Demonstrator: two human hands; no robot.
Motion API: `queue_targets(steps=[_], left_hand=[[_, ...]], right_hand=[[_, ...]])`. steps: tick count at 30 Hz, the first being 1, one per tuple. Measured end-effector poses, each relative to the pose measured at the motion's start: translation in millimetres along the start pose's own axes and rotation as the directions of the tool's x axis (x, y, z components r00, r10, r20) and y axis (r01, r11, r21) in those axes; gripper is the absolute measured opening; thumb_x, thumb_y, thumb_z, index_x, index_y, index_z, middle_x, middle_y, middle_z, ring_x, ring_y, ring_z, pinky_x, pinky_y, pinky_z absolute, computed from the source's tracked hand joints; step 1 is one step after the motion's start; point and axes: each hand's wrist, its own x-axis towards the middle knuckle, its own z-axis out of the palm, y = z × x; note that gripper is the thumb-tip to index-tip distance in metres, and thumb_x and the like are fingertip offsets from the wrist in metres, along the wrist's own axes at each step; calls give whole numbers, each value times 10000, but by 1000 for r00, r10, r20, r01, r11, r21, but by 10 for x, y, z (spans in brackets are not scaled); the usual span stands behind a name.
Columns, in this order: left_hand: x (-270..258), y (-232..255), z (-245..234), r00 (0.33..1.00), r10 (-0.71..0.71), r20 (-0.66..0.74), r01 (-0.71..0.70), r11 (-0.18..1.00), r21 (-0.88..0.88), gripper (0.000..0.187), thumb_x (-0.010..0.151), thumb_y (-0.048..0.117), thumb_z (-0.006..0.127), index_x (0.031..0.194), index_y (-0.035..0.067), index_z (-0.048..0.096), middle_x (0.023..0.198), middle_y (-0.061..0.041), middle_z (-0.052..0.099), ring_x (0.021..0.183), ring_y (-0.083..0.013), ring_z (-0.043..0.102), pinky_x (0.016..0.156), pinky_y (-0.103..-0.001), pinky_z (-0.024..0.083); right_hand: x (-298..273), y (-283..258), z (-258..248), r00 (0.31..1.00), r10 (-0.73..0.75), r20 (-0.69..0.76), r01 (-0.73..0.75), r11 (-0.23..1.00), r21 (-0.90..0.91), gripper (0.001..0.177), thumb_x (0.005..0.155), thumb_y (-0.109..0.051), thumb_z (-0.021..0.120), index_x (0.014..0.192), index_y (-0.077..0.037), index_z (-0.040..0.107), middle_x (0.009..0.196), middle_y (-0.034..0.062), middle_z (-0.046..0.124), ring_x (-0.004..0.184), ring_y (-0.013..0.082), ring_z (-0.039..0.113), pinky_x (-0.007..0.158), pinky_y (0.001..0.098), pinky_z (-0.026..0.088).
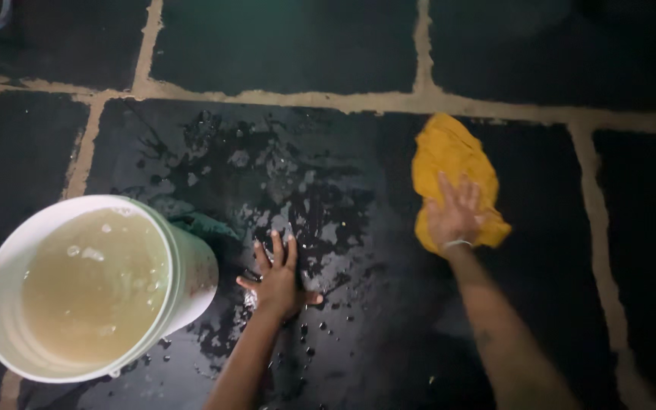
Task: The person cleans the floor by hand using a cloth and a bucket of water.
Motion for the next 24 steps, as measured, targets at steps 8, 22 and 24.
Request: queue_targets(steps=[8, 22, 24], left_hand=[[36, -73, 68, 999, 31, -36, -32, 999, -24, 1521, 519, 537, 983, 1643, 292, -12, 1718, 21, -192, 1571, -367, -179, 1056, -882, 58], [-9, -109, 98, 996, 69, -54, -70, 998, -8, 1484, 564, 626, 927, 1645, 273, -26, 1716, -3, -209, 1561, -360, -206, 1038, -893, 60], [-9, -112, 93, 997, 67, -41, -66, 998, 7, 1467, 568, 646, 911, 1642, 283, -20, 1717, 2, -209, 1563, -362, -208, 1042, -888, 73]], right_hand=[[-1717, 2337, 71, 693, -523, -496, -303, 413, -859, 626, 1142, -543, 554, 1643, -168, 541, 1469, 81, 636, 1372, 253, 563, 1206, 437, 442], [-2754, 384, 991, 653, 507, -562, -620, 785, -13, 635, 957, -537, 507, 1524, -256, 447, 1492, 139, 400, 1350, 344, 351, 1075, 553, 308], [-2363, -234, 1037, 717, 447, -535, -511, 859, 33, 660, 940, -517, 536, 1532, -245, 433, 1533, 167, 354, 1399, 378, 301, 1110, 581, 276]])
